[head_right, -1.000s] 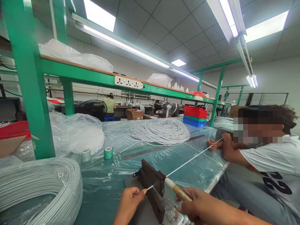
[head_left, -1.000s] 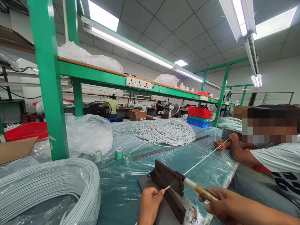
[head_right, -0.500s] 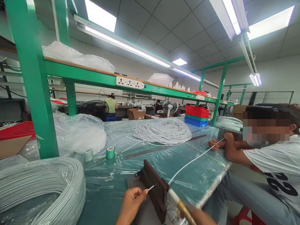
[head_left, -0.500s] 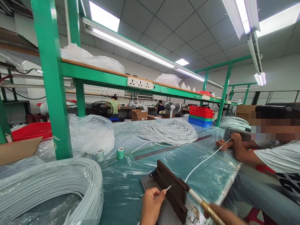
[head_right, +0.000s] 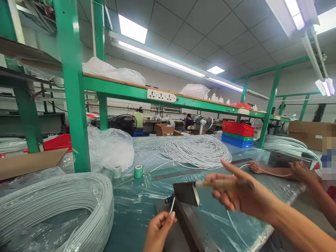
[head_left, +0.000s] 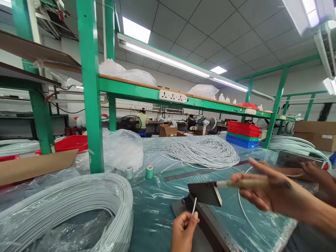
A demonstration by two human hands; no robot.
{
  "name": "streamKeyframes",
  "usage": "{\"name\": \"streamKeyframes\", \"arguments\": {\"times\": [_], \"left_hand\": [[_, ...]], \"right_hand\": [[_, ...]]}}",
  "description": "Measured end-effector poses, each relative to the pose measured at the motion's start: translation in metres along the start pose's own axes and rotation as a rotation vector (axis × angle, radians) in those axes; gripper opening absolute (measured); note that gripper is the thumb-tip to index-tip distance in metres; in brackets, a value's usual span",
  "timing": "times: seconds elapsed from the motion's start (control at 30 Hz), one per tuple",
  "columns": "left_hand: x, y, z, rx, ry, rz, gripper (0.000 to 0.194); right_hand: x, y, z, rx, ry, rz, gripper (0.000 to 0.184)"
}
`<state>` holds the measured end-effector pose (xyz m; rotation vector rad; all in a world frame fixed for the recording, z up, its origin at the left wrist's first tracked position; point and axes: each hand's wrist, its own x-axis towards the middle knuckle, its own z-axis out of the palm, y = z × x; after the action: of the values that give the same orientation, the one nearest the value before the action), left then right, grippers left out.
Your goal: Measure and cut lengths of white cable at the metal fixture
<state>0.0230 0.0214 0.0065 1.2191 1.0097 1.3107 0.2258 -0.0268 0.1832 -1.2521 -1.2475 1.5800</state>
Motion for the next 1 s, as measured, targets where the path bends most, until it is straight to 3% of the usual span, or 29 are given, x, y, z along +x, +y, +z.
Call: {"name": "streamKeyframes", "arguments": {"times": [0.1,0.2,0.4,0.53,0.67,0.77,0.83,0.87,0.93,1.0], "left_hand": [[0.001,-0.007,0.003,-0.025,0.041,0.011,0.048],[0.003,-0.014,0.005,-0.041,0.061,-0.004,0.051],[0.008,-0.024,0.002,-0.177,0.057,-0.119,0.055],[0.01,-0.02,0.0,-0.218,0.036,-0.162,0.056],[0.01,-0.009,-0.004,-0.349,0.019,-0.21,0.052],[0.009,0.011,-0.011,-0.514,-0.013,-0.173,0.049],[0.006,0.032,-0.014,-0.632,-0.007,-0.11,0.046],[0.003,0.044,-0.015,-0.688,0.019,-0.078,0.044],[-0.003,0.069,-0.013,-0.797,0.121,-0.013,0.041],[-0.009,0.09,-0.006,-0.867,0.137,0.046,0.034]], "right_hand": [[0.044,-0.038,0.006,0.134,-0.228,-0.104,0.063],[0.103,-0.058,0.012,0.127,-0.318,-0.169,0.072],[0.213,-0.059,0.038,0.06,-0.185,-0.189,0.067],[0.247,-0.047,0.058,-0.022,-0.062,-0.197,0.061],[0.237,-0.031,0.068,-0.117,0.069,-0.321,0.041],[0.196,-0.01,0.066,-0.213,0.069,-0.415,0.029],[0.158,0.012,0.062,-0.323,-0.108,-0.384,0.021],[0.139,0.026,0.061,-0.403,-0.26,-0.332,0.022],[0.104,0.057,0.064,-0.48,-0.507,-0.217,0.025],[0.078,0.087,0.072,-0.42,-0.628,-0.201,0.03]]}}
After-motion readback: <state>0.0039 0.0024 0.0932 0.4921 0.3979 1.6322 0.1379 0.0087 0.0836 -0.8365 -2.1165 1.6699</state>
